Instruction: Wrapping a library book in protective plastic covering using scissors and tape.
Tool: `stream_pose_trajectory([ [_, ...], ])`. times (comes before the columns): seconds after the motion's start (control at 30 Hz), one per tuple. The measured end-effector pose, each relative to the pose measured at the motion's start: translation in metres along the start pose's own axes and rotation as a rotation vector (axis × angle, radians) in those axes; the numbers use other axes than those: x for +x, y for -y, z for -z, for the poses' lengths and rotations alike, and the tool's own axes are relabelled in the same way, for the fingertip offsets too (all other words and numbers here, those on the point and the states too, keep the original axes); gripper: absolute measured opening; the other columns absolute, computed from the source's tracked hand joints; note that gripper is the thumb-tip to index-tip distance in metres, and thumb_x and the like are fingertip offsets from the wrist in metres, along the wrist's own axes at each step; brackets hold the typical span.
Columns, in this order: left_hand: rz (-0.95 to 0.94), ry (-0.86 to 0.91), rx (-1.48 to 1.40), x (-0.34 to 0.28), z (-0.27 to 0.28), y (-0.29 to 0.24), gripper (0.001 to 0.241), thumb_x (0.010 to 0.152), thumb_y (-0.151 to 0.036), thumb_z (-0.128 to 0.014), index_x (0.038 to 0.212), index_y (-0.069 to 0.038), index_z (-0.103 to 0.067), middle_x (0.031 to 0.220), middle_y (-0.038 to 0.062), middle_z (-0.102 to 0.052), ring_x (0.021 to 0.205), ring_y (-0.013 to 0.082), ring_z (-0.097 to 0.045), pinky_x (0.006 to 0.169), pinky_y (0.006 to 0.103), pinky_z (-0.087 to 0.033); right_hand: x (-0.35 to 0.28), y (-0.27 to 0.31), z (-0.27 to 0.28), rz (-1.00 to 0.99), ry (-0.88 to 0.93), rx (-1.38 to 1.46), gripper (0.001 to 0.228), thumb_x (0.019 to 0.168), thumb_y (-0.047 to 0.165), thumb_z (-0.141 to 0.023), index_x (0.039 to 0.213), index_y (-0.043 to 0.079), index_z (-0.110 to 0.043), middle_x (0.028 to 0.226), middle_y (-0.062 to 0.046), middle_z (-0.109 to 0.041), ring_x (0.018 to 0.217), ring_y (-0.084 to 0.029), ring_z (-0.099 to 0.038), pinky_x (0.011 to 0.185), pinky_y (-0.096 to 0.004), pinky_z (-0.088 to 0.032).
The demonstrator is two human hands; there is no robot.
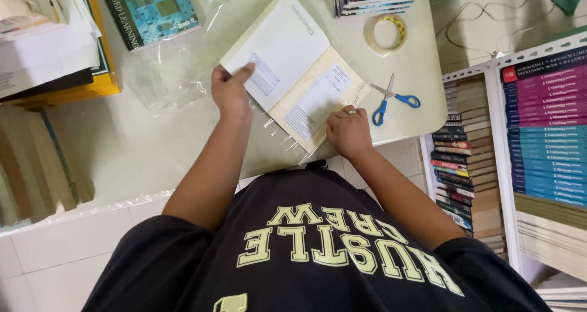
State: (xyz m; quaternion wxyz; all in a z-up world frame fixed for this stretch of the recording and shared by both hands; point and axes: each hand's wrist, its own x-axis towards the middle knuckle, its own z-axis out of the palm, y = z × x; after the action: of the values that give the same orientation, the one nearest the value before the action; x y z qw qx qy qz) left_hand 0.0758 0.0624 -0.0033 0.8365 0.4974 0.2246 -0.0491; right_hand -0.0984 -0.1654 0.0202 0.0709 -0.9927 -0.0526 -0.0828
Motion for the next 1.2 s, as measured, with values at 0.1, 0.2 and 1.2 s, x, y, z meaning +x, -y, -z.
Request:
stream_pose_trajectory([
  [0.1, -0.163, 0.182, 0.143, -0.039, -0.008, -0.001, 0.041, 0.078, 0.003, -0.085, 0.113, 0.0, -0.064, 0.107, 0.012, -0.069, 0.093, 0.018, -0.066, 0.083, 0.0306, -0.056, 0.0, -0.001, 0.0, -0.043, 0.067, 0.01, 0.007, 0.085, 0.017, -0.07, 0.082, 0.011, -0.071, 0.089, -0.002, -0.072, 0.096, -0.025, -0.065, 0.088, -0.042, -0.046],
  [0.2, -0.436, 0.389, 0.461, -0.074, -0.007, 0.008, 0.041, 0.079, 0.003, -0.087, 0.112, -0.006, -0.066, 0.1, 0.008, -0.063, 0.086, 0.0169, -0.059, 0.076, 0.0299, -0.052, -0.003, -0.003, -0.002, -0.057, 0.071, 0.07, 0.01, 0.082, 0.018, -0.071, 0.087, 0.01, -0.073, 0.093, -0.004, -0.072, 0.096, -0.026, -0.065, 0.085, -0.043, -0.047],
  [1.2, -0.62, 0.627, 1.521, -0.051, -0.042, 0.04, 0.066, 0.082, -0.031, -0.082, 0.137, -0.004, -0.057, 0.128, 0.018, -0.056, 0.111, 0.0397, -0.054, 0.091, 0.0507, -0.049, 0.004, -0.048, -0.02, -0.816, -0.122, 0.547, 0.067, 0.077, 0.009, -0.09, 0.133, 0.003, -0.053, 0.099, -0.014, -0.07, 0.08, -0.022, -0.07, 0.073, -0.033, -0.057],
])
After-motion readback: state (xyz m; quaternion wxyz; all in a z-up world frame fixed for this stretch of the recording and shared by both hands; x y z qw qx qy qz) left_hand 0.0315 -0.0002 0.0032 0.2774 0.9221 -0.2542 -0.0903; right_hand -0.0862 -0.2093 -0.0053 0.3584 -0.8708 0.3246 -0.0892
